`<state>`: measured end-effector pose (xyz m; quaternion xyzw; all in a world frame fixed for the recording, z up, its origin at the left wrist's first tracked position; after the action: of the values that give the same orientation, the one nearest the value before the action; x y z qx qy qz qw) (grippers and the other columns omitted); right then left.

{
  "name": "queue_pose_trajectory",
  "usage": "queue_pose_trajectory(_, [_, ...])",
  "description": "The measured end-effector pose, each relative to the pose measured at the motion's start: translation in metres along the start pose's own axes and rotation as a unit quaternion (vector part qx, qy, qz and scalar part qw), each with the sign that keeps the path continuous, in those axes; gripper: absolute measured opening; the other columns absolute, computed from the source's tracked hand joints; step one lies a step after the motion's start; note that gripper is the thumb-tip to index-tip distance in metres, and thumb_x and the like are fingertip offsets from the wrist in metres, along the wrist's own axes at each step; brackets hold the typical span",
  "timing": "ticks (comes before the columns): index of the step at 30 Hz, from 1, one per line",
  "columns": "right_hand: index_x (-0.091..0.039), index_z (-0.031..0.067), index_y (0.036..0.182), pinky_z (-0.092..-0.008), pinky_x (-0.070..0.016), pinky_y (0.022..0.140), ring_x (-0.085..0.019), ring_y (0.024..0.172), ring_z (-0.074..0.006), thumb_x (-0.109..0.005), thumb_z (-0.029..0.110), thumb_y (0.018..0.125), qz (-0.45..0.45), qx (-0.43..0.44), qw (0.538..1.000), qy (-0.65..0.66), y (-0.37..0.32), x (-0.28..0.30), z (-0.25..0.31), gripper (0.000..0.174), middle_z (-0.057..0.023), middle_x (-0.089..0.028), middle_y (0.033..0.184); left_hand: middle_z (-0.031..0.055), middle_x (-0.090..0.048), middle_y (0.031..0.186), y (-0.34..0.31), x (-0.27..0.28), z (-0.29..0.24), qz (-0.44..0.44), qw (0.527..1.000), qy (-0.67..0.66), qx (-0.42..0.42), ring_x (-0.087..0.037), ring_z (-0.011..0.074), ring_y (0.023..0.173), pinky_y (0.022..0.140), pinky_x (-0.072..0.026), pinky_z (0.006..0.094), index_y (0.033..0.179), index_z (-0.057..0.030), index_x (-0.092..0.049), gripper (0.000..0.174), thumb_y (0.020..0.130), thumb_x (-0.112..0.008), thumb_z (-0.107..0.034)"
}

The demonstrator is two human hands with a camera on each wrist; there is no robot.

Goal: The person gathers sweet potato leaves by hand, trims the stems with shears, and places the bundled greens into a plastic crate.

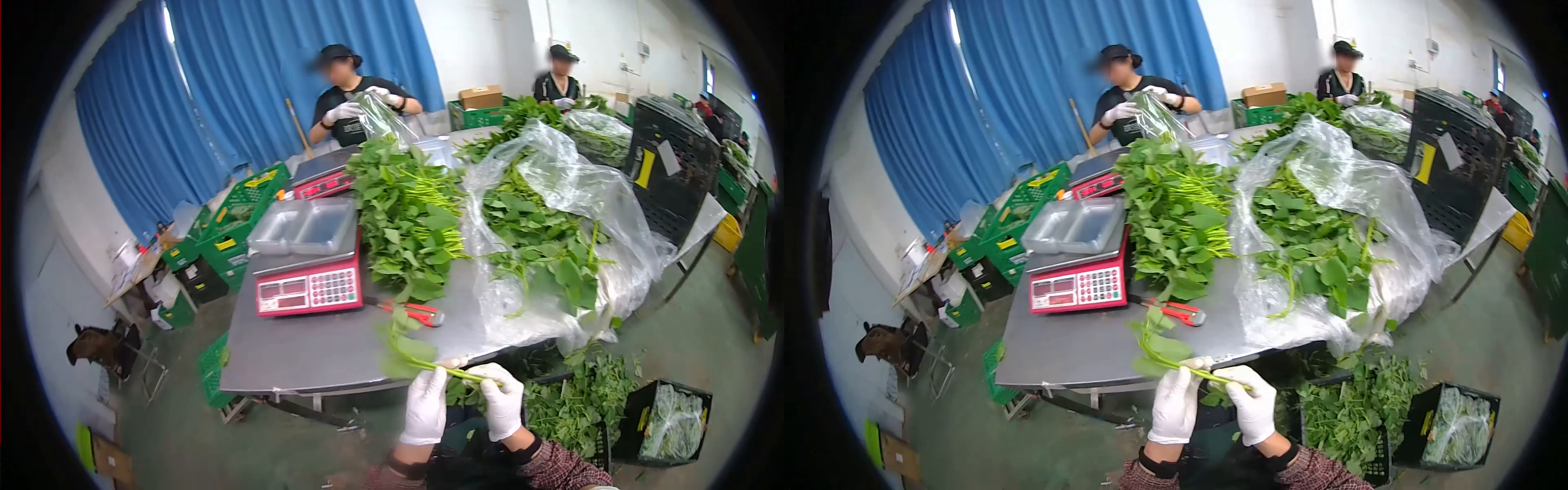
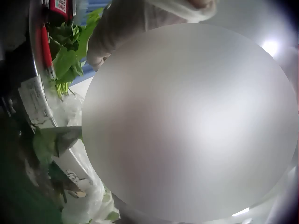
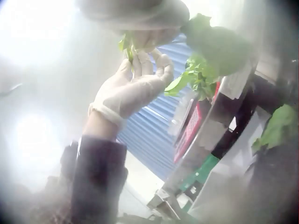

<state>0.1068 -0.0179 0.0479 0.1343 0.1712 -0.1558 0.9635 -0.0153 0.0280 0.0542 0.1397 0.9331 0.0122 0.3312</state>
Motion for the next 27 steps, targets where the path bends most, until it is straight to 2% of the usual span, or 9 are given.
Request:
queue_pose_trajectory(9, [-0.066, 0.0047, 0.075, -0.0284, -0.0449, 0.056, -0.056, 0.059, -0.0186, -0.073, 0.012, 0.072, 0.158, 0.017, 0.923, -0.351, -0.001, 0.036, 0.025, 0.011, -0.0053, -0.06, 0.066, 0.0096, -0.057, 0.09, -0.003, -0.024, 0.03, 0.076, 0.993, -0.075, 0.055, -0.056, 0.0201, 0.088, 0.085, -0.0439, 0.0365, 0.096, -0.0029, -0.055, 0.022, 0.097, -0.041, -0.02])
queue_pose_trajectory(12, [-0.068, 0.0084, 0.076, -0.0294, -0.0478, 0.057, -0.061, 0.063, -0.0219, -0.07, 0.022, 0.076, 0.237, 0.091, 0.845, -0.471, -0.015, 0.069, 0.041, 0.014, -0.0054, -0.064, 0.071, 0.0002, -0.049, 0.074, 0.017, -0.002, 0.002, -0.036, 0.978, -0.206, 0.01, -0.046, 0.0121, 0.066, 0.071, -0.0411, 0.0319, 0.086, -0.0104, -0.052, 0.021, 0.096, -0.041, -0.026])
queue_pose_trajectory(14, [-0.07, 0.0123, 0.077, -0.0281, -0.0488, 0.058, -0.064, 0.067, -0.0212, -0.067, 0.03, 0.077, 0.258, -0.002, 0.774, -0.578, -0.025, 0.119, 0.035, 0.018, -0.0053, -0.066, 0.075, -0.001, -0.045, 0.073, 0.03, 0.026, -0.041, -0.092, 0.983, -0.136, -0.083, -0.044, 0.0106, 0.064, 0.072, -0.0414, 0.0306, 0.089, -0.0117, -0.05, 0.022, 0.096, -0.043, -0.031])
queue_pose_trajectory(15, [-0.07, 0.0156, 0.075, -0.0289, -0.0494, 0.059, -0.064, 0.07, -0.0205, -0.065, 0.037, 0.077, 0.327, -0.102, 0.657, -0.672, -0.031, 0.146, 0.023, 0.022, -0.0047, -0.067, 0.078, -0.0015, -0.043, 0.073, 0.032, 0.027, -0.056, -0.096, 0.984, -0.108, -0.103, -0.042, 0.0101, 0.064, 0.071, -0.0415, 0.0288, 0.09, -0.0121, -0.049, 0.02, 0.095, -0.044, -0.031])
queue_pose_trajectory(16, [-0.07, 0.0156, 0.075, -0.0289, -0.0494, 0.059, -0.064, 0.07, -0.0205, -0.065, 0.037, 0.077, 0.326, -0.1, 0.653, -0.676, -0.025, 0.147, 0.031, 0.022, -0.0047, -0.067, 0.078, -0.0017, -0.043, 0.072, 0.034, 0.027, -0.059, -0.089, 0.986, -0.1, -0.104, -0.041, 0.0097, 0.063, 0.07, -0.041, 0.0278, 0.097, -0.0102, -0.051, 0.02, 0.095, -0.045, -0.029])
queue_pose_trajectory(18, [-0.069, 0.0206, 0.09, -0.0357, -0.0468, 0.069, -0.061, 0.077, -0.0241, -0.063, 0.033, 0.079, 0.302, 0.008, 0.519, -0.799, -0.008, 0.139, 0.053, 0.018, -0.0033, -0.063, 0.082, -0.0016, -0.04, 0.07, 0.036, 0.023, -0.044, -0.05, 0.992, -0.097, -0.062, -0.038, 0.0088, 0.06, 0.064, -0.0386, 0.0258, 0.106, -0.0072, -0.052, 0.024, 0.095, -0.045, -0.028])
queue_pose_trajectory(20, [-0.067, 0.0204, 0.094, -0.0355, -0.0448, 0.071, -0.058, 0.078, -0.0256, -0.062, 0.029, 0.079, 0.197, 0.14, 0.672, -0.7, 0.024, 0.111, 0.079, 0.018, -0.0043, -0.06, 0.082, -0.0045, -0.03, 0.055, 0.038, 0.013, -0.013, 0.042, 0.979, -0.196, 0.028, -0.025, 0.0052, 0.045, 0.044, -0.0241, 0.0214, 0.113, -0.0041, -0.052, 0.026, 0.095, -0.045, -0.023])
queue_pose_trajectory(22, [-0.067, 0.0189, 0.091, -0.0337, -0.0442, 0.07, -0.057, 0.079, -0.0256, -0.062, 0.024, 0.078, 0.158, 0.245, 0.681, -0.672, 0.052, 0.071, 0.095, 0.015, -0.0041, -0.06, 0.081, -0.005, -0.026, 0.049, 0.03, 0.014, 0.012, 0.052, 0.964, -0.238, 0.105, -0.022, 0.005, 0.041, 0.041, -0.0211, 0.0216, 0.113, -0.0031, -0.053, 0.027, 0.095, -0.044, -0.021])
queue_pose_trajectory(27, [-0.062, 0.0091, 0.072, -0.0367, -0.0428, 0.058, -0.055, 0.061, -0.0264, -0.058, 0.018, 0.073, 0.159, 0.258, 0.551, -0.777, 0.146, 0.074, 0.005, 0.01, -0.0068, -0.055, 0.068, -0.0025, -0.029, 0.047, 0.018, 0.023, -0.002, -0.016, 0.975, -0.191, 0.116, -0.022, 0.0073, 0.04, 0.041, -0.0215, 0.023, 0.112, -0.0006, -0.055, 0.029, 0.097, -0.039, -0.019])
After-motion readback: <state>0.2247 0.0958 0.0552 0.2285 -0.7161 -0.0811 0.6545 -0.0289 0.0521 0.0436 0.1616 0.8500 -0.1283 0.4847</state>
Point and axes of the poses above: each hand's wrist, its own y-axis towards the middle knuckle, its own x-axis out of the back of the hand, z = x × y, the point moved 8 cm from there along y, towards the middle knuckle
